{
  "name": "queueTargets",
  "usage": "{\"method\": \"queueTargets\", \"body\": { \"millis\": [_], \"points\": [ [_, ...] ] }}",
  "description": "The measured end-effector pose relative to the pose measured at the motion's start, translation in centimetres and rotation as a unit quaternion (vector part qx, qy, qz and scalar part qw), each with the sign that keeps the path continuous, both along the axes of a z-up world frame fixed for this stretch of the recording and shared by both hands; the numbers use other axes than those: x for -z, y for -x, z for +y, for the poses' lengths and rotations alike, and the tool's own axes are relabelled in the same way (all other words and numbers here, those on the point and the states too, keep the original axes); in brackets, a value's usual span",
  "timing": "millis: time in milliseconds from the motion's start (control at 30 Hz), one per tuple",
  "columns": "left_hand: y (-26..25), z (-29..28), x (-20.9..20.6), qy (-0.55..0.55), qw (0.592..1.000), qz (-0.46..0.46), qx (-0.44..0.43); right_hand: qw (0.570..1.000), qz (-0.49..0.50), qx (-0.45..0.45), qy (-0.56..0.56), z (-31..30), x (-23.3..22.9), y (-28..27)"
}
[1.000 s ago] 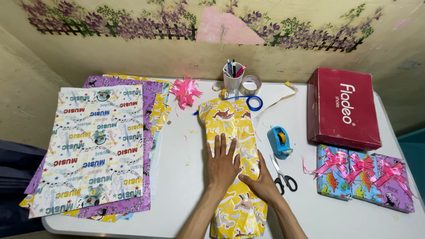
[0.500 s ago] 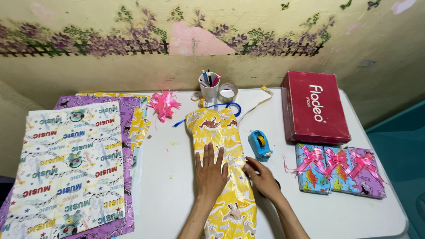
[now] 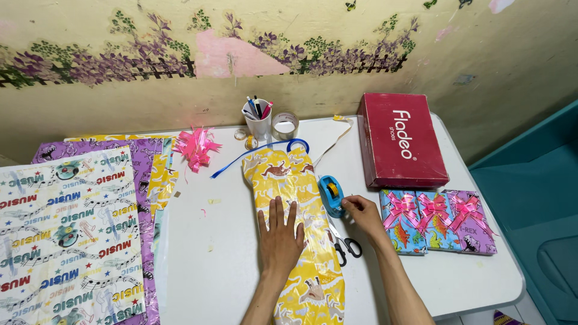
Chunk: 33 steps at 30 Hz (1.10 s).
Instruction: The person wraps a rectangular box with yellow dinosaur-patterned wrapping paper. They fold the paper around the box, smooth the edges, and secure the seams with tape from a blue dispenser. The person folds and tapes the ends to complete the package.
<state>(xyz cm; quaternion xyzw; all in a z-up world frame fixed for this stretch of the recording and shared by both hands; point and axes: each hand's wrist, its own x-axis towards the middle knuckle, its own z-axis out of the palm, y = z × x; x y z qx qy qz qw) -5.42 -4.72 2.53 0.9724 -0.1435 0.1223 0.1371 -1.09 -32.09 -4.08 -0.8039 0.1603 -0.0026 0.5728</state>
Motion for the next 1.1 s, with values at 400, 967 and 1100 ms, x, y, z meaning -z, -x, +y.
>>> {"method": "queueTargets", "body": {
  "millis": [400,967,1100],
  "points": [
    [0.1,-0.1,-0.1,-0.007,1.0,-0.014,-0.007,0.965,0.088,0.008,-0.247,-0.3,-1.2,0.8],
    [0.1,0.0,-0.2,-0.009,1.0,-0.007,-0.007,0.999,-0.015,-0.01,-0.037,0.2,2.0,3.3],
    [0.1,0.0,-0.1,-0.005,1.0,-0.008,-0.008,1.0,-0.004,-0.01,0.022,1.1,2.5,3.2]
  ]
}}
